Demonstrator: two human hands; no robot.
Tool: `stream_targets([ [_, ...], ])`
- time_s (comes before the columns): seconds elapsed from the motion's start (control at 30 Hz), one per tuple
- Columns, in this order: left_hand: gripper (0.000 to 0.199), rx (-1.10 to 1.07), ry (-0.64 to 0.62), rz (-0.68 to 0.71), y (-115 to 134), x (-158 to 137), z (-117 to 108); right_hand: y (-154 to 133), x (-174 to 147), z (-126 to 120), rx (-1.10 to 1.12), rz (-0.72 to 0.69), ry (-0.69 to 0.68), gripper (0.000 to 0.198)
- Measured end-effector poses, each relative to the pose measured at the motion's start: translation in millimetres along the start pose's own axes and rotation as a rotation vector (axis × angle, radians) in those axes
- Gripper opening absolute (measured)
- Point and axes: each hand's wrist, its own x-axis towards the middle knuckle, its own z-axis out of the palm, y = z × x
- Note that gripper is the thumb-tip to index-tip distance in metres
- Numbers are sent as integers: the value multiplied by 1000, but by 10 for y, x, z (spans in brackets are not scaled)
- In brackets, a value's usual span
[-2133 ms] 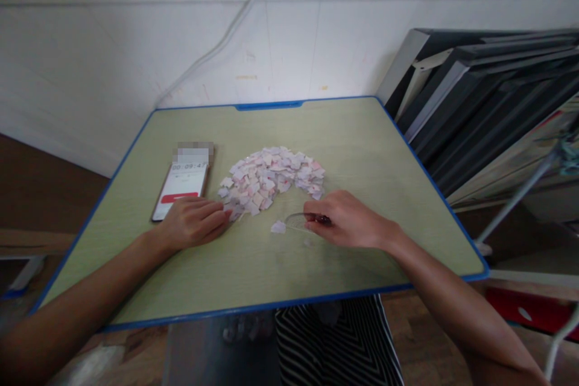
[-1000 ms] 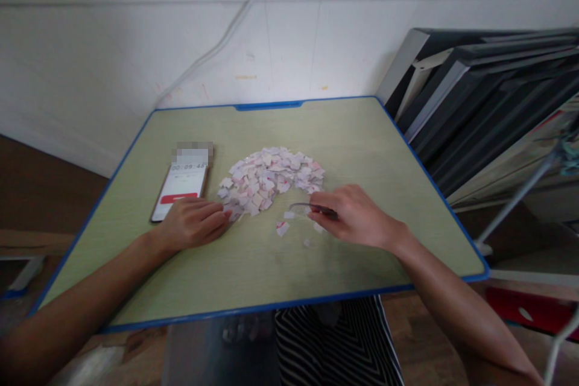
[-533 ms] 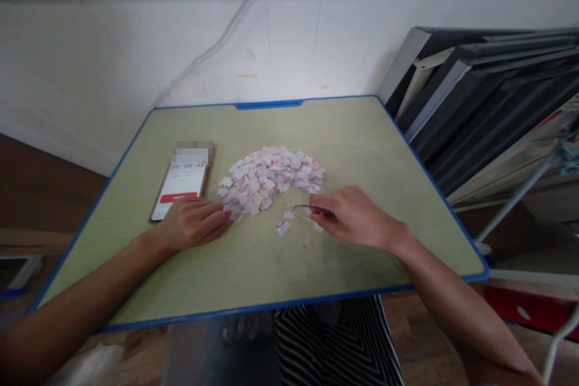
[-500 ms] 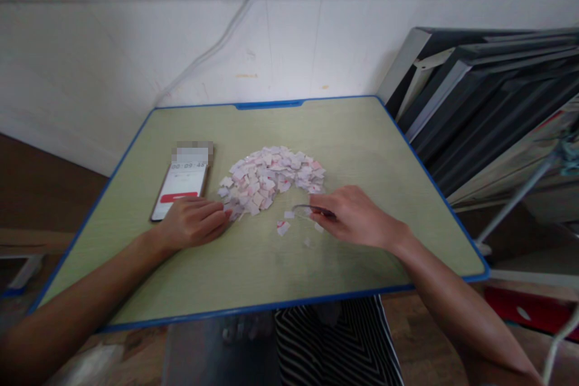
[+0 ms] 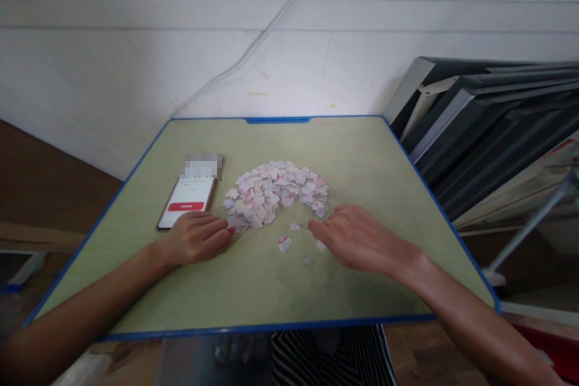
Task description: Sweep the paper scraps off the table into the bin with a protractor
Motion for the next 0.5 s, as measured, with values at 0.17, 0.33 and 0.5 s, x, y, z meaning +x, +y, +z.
stream_targets([
  [0.17, 33, -5, -13, -3, -13, -20, 39, -31, -55, -1, 11, 13, 45, 24],
  [0.33, 33, -12, -17, -6, -12, -24, 49, -21, -59, 14, 90, -22, -1, 20],
  [0.5, 34, -16, -22, -12, -10, -26, 38, -48, -59, 11, 85, 44, -11, 20],
])
